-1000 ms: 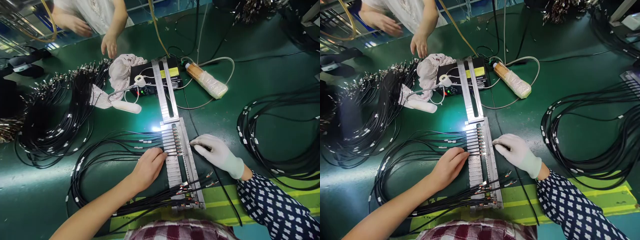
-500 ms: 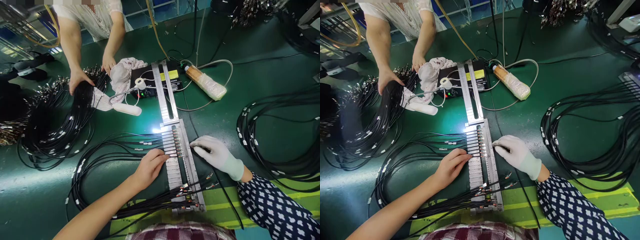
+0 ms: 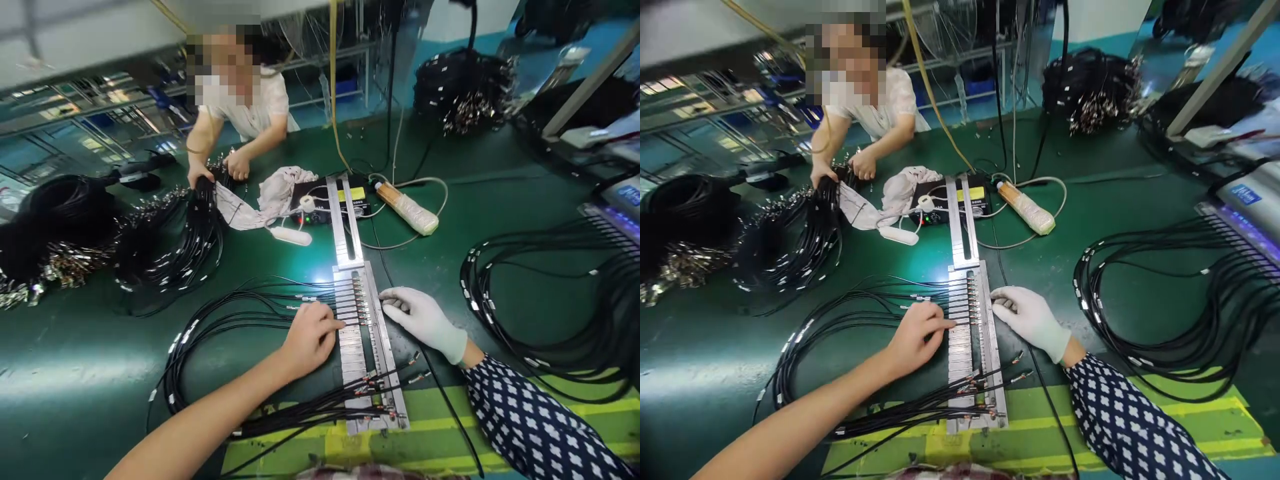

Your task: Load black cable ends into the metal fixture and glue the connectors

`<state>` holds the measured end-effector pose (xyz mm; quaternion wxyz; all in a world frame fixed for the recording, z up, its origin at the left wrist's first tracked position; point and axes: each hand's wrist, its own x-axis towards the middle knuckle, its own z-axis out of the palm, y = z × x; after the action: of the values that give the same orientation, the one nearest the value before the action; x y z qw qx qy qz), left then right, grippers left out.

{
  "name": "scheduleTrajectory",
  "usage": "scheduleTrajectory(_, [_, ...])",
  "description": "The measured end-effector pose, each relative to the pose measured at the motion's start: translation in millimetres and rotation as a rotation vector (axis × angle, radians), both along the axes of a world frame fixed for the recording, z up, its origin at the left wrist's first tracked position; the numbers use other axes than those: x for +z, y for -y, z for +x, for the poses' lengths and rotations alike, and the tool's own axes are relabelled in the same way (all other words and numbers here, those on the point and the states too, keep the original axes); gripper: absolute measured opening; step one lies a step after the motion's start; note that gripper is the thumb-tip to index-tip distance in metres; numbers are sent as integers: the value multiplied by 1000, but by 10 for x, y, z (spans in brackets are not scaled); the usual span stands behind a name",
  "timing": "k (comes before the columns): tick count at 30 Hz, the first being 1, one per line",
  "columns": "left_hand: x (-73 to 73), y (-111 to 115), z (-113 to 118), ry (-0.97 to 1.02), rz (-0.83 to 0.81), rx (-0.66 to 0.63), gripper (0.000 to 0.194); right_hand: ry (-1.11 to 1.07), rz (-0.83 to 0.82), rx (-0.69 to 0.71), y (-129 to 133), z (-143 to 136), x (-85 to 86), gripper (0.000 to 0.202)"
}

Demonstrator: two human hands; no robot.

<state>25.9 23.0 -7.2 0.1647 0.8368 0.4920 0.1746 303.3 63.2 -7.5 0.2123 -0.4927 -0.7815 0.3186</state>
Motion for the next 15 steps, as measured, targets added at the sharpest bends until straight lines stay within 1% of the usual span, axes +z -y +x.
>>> scheduleTrajectory(1, [38,-159,22,-7,-63,77,25,54,-14,1,0,-44,31,20])
scheduleTrajectory(2, [70,-336,45,-15,-77,162,22,104,-20,2,4,-95,63,22])
scheduleTrajectory(4, [108,-696,98,-25,-76,278,25,170,-3,-9,29,-205,113,25])
scheduleTrajectory(6, [100,-978,158,-41,-132,327,22,194,35,-29,71,-293,133,22])
scheduleTrajectory(7, [83,-1071,186,-51,-163,339,20,199,54,-37,94,-321,130,18])
scheduleTrajectory(9, [34,-1163,231,-70,-212,354,21,193,87,-50,128,-339,103,11])
scheduleTrajectory(12, [-22,-1194,277,-87,-238,381,27,176,121,-80,109,-310,39,9])
scheduleTrajectory(14, [-2,-1234,321,-89,-244,397,28,166,136,-93,42,-291,4,10])
scheduleTrajectory(15, [33,-1261,350,-88,-245,403,29,163,140,-95,-1,-288,-5,11])
